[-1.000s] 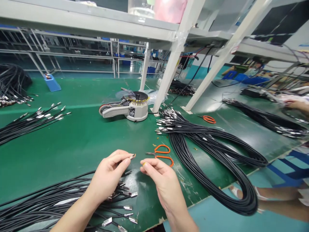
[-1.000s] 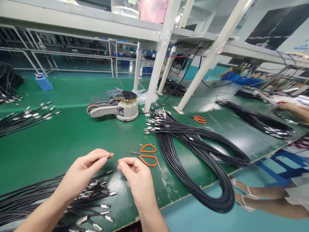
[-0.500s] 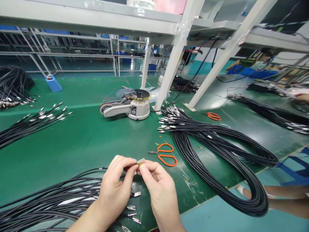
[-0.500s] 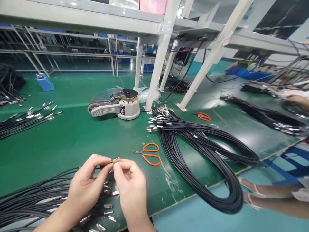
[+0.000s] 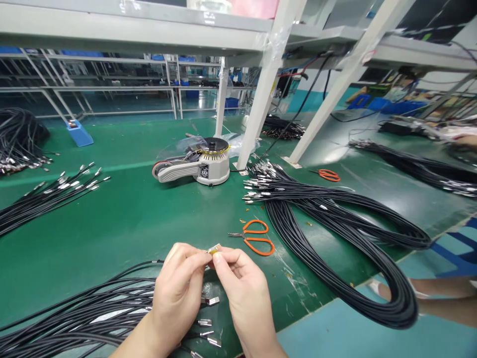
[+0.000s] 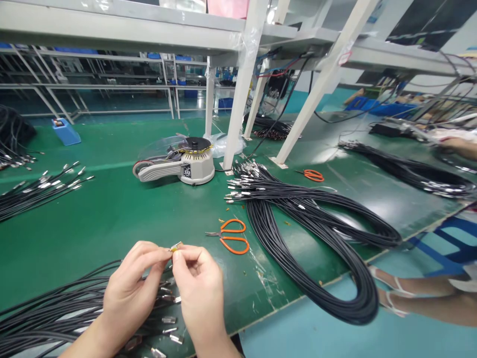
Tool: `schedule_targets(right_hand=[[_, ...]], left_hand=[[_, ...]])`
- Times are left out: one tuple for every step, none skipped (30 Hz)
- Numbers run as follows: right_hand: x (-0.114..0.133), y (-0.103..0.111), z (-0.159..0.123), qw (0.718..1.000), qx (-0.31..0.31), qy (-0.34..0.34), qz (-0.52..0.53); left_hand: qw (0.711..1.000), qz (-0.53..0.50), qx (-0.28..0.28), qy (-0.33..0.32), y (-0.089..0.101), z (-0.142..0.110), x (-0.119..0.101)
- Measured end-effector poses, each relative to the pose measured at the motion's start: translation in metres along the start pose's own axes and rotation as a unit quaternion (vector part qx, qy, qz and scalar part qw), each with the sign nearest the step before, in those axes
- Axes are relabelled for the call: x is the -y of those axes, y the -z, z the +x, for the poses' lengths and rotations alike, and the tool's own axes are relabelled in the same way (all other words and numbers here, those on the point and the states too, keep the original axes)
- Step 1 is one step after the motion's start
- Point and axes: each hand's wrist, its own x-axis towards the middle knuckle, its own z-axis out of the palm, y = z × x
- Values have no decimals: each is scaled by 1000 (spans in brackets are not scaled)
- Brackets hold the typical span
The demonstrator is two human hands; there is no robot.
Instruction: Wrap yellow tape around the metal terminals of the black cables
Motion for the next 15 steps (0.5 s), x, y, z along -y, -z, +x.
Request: schedule_targets(right_hand=[[0, 0, 0, 1000, 0, 0, 1], [1, -1, 0, 1000, 0, -1, 1], [1, -1, 0, 1000, 1, -2, 1], [2, -2, 0, 1000, 0, -2, 0], [2, -2, 0, 1000, 0, -2, -1], [2, -2, 0, 1000, -2, -2, -2], [2, -3, 1, 1000, -3, -1, -4], [2, -4, 1, 1000, -5, -2, -4], [2, -4, 1, 1000, -6, -1, -5], [2, -5, 1, 1000, -6, -1, -5], [2, -5, 2, 1000, -5, 0, -6], [1, -5, 2, 1000, -4, 1, -6], [1, -5, 2, 1000, -3, 1, -6], [0, -5, 2, 1000, -3, 1, -7], [0, -5, 3, 1000, -2, 2, -8]], left_hand=[[1000, 1, 0, 1, 0, 0, 0], [1000, 1, 0, 1, 0, -1, 1], [1000, 1, 0, 2, 0, -1, 2], [1000, 1, 0, 3, 0, -1, 2], [1000, 1, -2, 2, -1, -2, 3], [1000, 0, -6, 0, -1, -2, 4], [1000, -3, -10, -5, -1, -2, 4], [1000, -6, -16, -11, -1, -2, 5], [1000, -10, -20, -18, -1, -2, 5], [999, -13, -23, -24, -2, -2, 6], [999, -16, -24, -28, -2, -3, 6], [999, -17, -22, -29, -2, -3, 6], [999, -18, -21, -30, -2, -3, 7], [999, -18, -21, -30, -2, -3, 7], [999, -17, -22, -31, -2, -3, 7]])
